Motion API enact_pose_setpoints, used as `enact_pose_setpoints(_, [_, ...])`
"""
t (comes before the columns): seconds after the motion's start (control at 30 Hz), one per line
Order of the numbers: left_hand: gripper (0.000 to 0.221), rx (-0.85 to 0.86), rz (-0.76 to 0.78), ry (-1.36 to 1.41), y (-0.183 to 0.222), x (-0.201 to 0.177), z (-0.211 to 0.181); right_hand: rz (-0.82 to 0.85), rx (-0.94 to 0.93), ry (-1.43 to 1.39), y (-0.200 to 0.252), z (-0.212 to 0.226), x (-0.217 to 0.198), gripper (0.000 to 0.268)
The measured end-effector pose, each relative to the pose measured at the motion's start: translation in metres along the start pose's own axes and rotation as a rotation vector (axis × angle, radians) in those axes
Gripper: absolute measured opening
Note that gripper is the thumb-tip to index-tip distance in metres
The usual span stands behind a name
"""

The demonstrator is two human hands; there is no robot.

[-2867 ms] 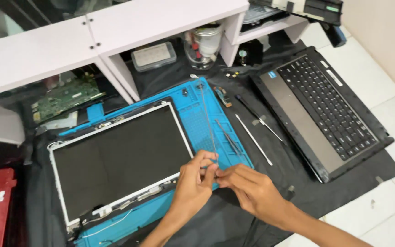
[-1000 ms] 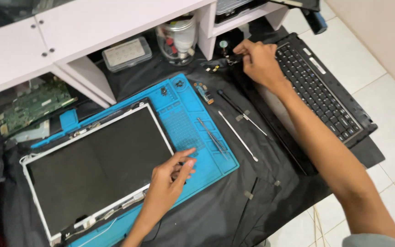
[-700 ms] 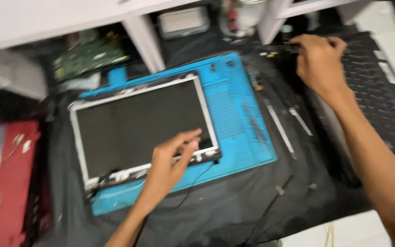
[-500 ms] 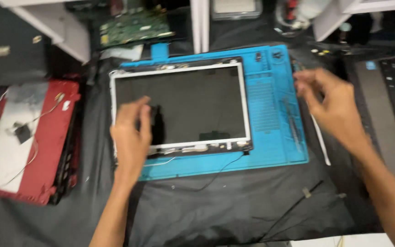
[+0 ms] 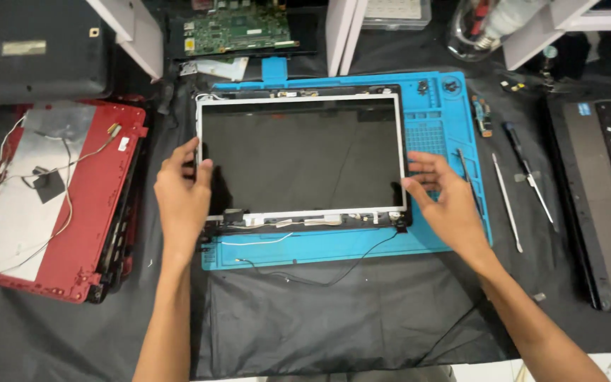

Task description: The person disassembles a laptop LCD screen assembly on a blue repair mat. They unscrew screws from the screen bezel with a screwdriver, pry at the bezel edge with a metal tool, manipulate the display cable, and lift and reposition the screen panel while working around the frame.

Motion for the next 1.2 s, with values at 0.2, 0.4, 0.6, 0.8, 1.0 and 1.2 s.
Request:
enact_pose_setpoints(0.2, [0.031,-0.281,0.067,0.327,0.008,0.001,0.006,0.014,0.111,-0.113,-0.003,-0.022,-0.011,0.032])
enact_pose_setpoints(0.4, [0.025,-0.246,0.151,0.303,0.024,0.012,-0.024,-0.033,0.247,-0.117,0.014,-0.038,-0.046,0.031])
enact_pose_setpoints(0.6, [0.027,-0.370,0.147,0.239,0.028,0.017,-0.029,0.026,0.124,-0.065,0.015,0.000,-0.067,0.030])
enact_pose_setpoints(0.8, [0.024,-0.058,0.192,0.376,0.019,0.005,-0.016,-0.265,-0.273,0.664,-0.019,0.023,-0.107,0.017])
enact_pose_setpoints(1.0, [0.027,-0.018,0.119,0.341,0.020,-0.011,-0.007,-0.321,-0.401,0.906,-0.024,0.012,-0.098,0.022])
enact_pose_setpoints(1.2, [0.021,-0.107,0.072,0.339,0.023,-0.009,0.009,-0.334,-0.345,0.685,-0.053,-0.203,-0.154,0.025])
Point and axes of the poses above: each hand's wrist, its own y-axis away from the middle knuckle, its own x-axis out of the palm, z = x × y, the point moved 5 cm from there along -y, towards the middle knuckle, and after that the axes turned 14 degrees about -z, right-handed, at the moved point
